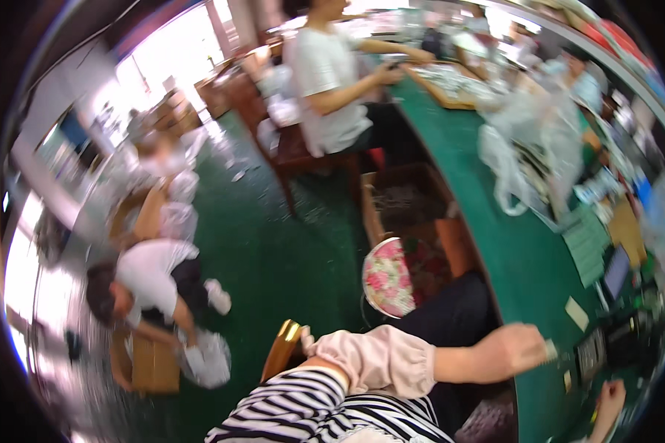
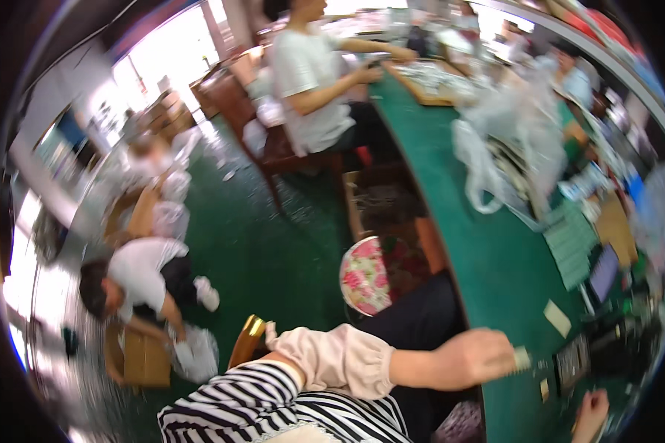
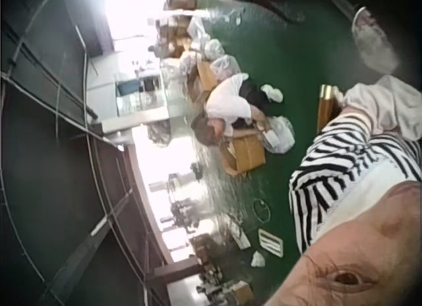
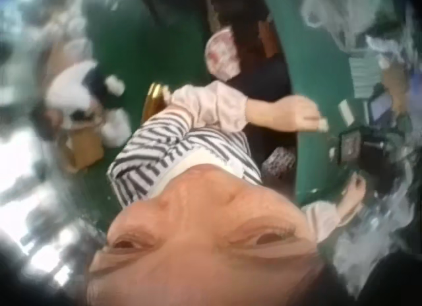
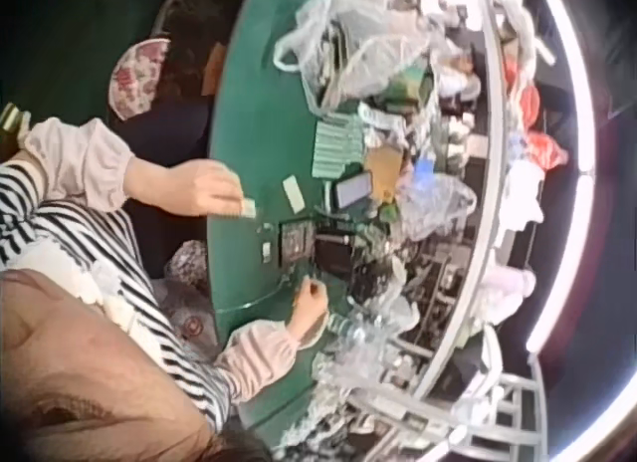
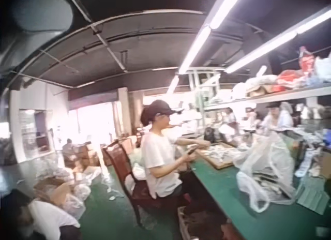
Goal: The person places electronic components into a template and solders them to circuit boards using solder wire and a soldering iron.
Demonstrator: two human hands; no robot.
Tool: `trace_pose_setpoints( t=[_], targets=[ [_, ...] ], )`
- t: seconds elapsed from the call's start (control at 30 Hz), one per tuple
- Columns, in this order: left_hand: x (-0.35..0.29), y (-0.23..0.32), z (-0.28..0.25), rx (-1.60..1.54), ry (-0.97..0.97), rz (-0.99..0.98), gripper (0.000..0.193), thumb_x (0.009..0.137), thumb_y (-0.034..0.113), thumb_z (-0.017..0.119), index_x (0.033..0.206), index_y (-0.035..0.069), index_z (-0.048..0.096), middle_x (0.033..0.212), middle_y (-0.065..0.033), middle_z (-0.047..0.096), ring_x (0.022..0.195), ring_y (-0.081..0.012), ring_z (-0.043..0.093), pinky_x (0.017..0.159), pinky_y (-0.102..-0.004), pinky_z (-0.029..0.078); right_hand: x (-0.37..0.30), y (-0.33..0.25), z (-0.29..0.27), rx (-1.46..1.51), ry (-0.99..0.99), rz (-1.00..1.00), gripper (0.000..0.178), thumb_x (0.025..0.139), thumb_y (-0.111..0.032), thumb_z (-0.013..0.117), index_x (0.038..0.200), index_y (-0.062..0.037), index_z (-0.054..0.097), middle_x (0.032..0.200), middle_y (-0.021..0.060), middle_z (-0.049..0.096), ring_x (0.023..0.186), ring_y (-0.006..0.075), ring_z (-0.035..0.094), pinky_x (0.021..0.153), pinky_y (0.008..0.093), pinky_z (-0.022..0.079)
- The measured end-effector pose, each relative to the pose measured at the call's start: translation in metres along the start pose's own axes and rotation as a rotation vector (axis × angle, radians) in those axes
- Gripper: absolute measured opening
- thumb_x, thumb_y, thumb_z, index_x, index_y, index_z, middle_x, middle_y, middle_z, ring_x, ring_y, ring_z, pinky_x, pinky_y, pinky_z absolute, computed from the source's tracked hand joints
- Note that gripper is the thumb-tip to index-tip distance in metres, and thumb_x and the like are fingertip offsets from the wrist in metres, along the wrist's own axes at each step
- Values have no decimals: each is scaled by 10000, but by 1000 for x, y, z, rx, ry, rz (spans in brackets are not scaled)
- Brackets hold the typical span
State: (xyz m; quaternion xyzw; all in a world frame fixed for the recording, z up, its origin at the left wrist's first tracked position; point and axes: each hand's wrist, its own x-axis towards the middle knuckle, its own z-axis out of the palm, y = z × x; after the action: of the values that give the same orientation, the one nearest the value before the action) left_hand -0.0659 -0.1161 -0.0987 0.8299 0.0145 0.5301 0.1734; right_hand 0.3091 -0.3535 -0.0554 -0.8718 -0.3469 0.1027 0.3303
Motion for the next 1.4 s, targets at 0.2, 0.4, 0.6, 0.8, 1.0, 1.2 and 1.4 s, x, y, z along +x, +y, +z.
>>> trace_pose_setpoints(
  t=[0.2, 0.4, 0.6, 0.8, 1.0, 1.2, 1.4],
  targets=[
    [16, -14, 10, -32, -252, -191, 374, 746, -32, 587, 1119, -35, 612, 1017, -200, 611, 980, -361, 596, 858, -434, 495, -38, -52, 1, -134, 175, -32, 165, 813, -110, 676, 756, -11, 557, 623, 96, 567, 551, 165, 546, 507, 330, 404],
    [27, -6, -5, -65, -428, -396, 355, 779, -135, 496, 1118, -42, 547, 1317, -258, 541, 1181, -413, 563, 1009, -426, 448, -35, -89, 4, -203, 221, -173, 197, 775, -184, 699, 795, 1, 636, 756, 182, 653, 712, 352, 651, 630, 420, 488],
    [56, 43, 29, -255, -467, -317, 276, 825, -110, 575, 1087, -26, 587, 1309, -204, 565, 1171, -297, 596, 983, -381, 470, -47, -79, -10, -206, 256, -213, 195, 775, -168, 714, 804, 11, 645, 737, 170, 656, 711, 341, 656, 634, 402, 495],
    [80, 91, 94, -524, -792, -327, 326, 890, -25, 638, 1211, -21, 579, 1199, -139, 630, 974, -200, 661, 811, -292, 542, -59, -92, -13, -153, 288, -281, 181, 766, -151, 720, 812, 11, 651, 743, 170, 660, 702, 336, 652, 638, 402, 500],
    [101, 88, 151, -905, -675, -877, 415, 997, 151, 572, 1334, -30, 409, 1092, -145, 662, 913, -200, 680, 791, -289, 552, -66, -101, -9, -115, 300, -361, 157, 766, -132, 689, 786, 17, 643, 739, 184, 655, 705, 350, 654, 636, 410, 506],
    [91, 76, 175, -1318, -637, -1154, 288, 1001, 185, 582, 1201, -21, 579, 1058, -130, 687, 902, -193, 685, 807, -302, 553, -71, -107, -11, -129, 219, -308, 145, 764, -120, 672, 783, 23, 665, 751, 205, 667, 746, 376, 666, 658, 435, 524],
    [92, 81, 176, -1009, -622, -1125, 277, 924, 160, 681, 1138, -10, 632, 1002, -135, 705, 823, -201, 695, 733, -291, 552, -77, -111, -22, -73, 229, -335, 142, 785, -109, 686, 798, 25, 643, 720, 183, 653, 690, 349, 650, 614, 405, 497]
  ],
)
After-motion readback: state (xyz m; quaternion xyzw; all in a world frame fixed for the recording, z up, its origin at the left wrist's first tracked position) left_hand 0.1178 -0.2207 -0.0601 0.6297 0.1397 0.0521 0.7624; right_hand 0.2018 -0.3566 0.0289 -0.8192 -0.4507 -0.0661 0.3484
